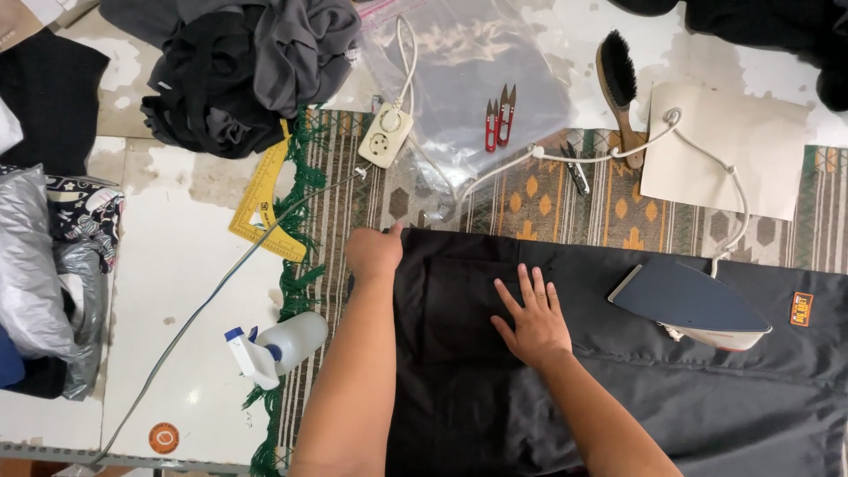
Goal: The person is ironing a black garment on a mat on the floor, using a spray bottle and an electric iron.
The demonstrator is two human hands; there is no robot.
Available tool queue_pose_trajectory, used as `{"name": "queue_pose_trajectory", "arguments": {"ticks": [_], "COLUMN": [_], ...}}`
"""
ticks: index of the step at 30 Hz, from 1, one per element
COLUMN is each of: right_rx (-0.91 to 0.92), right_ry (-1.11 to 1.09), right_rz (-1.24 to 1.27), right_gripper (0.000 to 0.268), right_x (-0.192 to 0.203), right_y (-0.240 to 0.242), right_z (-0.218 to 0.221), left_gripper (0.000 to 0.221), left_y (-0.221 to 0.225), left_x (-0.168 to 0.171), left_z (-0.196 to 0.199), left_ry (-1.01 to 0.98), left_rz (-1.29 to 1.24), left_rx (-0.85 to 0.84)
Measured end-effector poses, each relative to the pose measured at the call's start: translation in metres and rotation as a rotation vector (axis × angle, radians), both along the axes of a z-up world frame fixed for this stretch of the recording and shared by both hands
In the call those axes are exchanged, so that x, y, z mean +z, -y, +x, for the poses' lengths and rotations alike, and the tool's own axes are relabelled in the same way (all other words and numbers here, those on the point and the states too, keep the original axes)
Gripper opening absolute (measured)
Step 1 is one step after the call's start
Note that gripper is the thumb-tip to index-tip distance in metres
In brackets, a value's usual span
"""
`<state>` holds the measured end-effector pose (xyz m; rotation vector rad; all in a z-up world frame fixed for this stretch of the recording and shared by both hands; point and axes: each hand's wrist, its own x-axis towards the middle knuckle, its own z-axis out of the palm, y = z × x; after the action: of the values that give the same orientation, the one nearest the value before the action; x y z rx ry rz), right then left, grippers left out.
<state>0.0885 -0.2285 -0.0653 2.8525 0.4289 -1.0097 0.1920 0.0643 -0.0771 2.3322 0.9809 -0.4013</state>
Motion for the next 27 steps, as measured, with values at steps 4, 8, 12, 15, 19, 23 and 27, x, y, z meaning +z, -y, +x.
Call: {"name": "queue_pose_trajectory", "arguments": {"ticks": [4, 8, 12, 15, 19, 23, 27], "right_rx": [0.011, 0.012, -0.001, 0.009, 0.017, 0.013, 0.015], "right_ry": [-0.004, 0.016, 0.023, 0.032, 0.049, 0.051, -0.008], "right_rz": [-0.009, 0.007, 0.010, 0.008, 0.010, 0.011, -0.006], "right_gripper": [0.073, 0.073, 0.073, 0.072, 0.072, 0.072, 0.076], "right_x": [-0.002, -0.006, -0.011, -0.011, -0.011, -0.002, 0.007], "right_y": [0.001, 0.002, 0.003, 0.004, 0.003, 0.000, 0.000], "right_z": [-0.001, 0.000, -0.001, -0.002, -0.002, 0.000, 0.007], "left_gripper": [0.052, 0.028, 0.020, 0.012, 0.016, 0.062, 0.068], "left_y": [-0.013, -0.013, 0.005, 0.014, 0.058, 0.100, 0.087], "left_x": [0.007, 0.013, 0.035, 0.009, 0.032, 0.035, 0.014], "left_z": [0.005, 0.005, -0.001, -0.011, -0.044, -0.116, -0.120], "left_ry": [-0.120, -0.031, 0.042, 0.152, 0.735, 0.340, 0.229], "left_rz": [-0.134, -0.576, -0.375, -0.099, 0.134, 0.043, 0.157], "left_rx": [0.051, 0.510, 0.451, 0.210, -0.217, -1.047, -1.137]}}
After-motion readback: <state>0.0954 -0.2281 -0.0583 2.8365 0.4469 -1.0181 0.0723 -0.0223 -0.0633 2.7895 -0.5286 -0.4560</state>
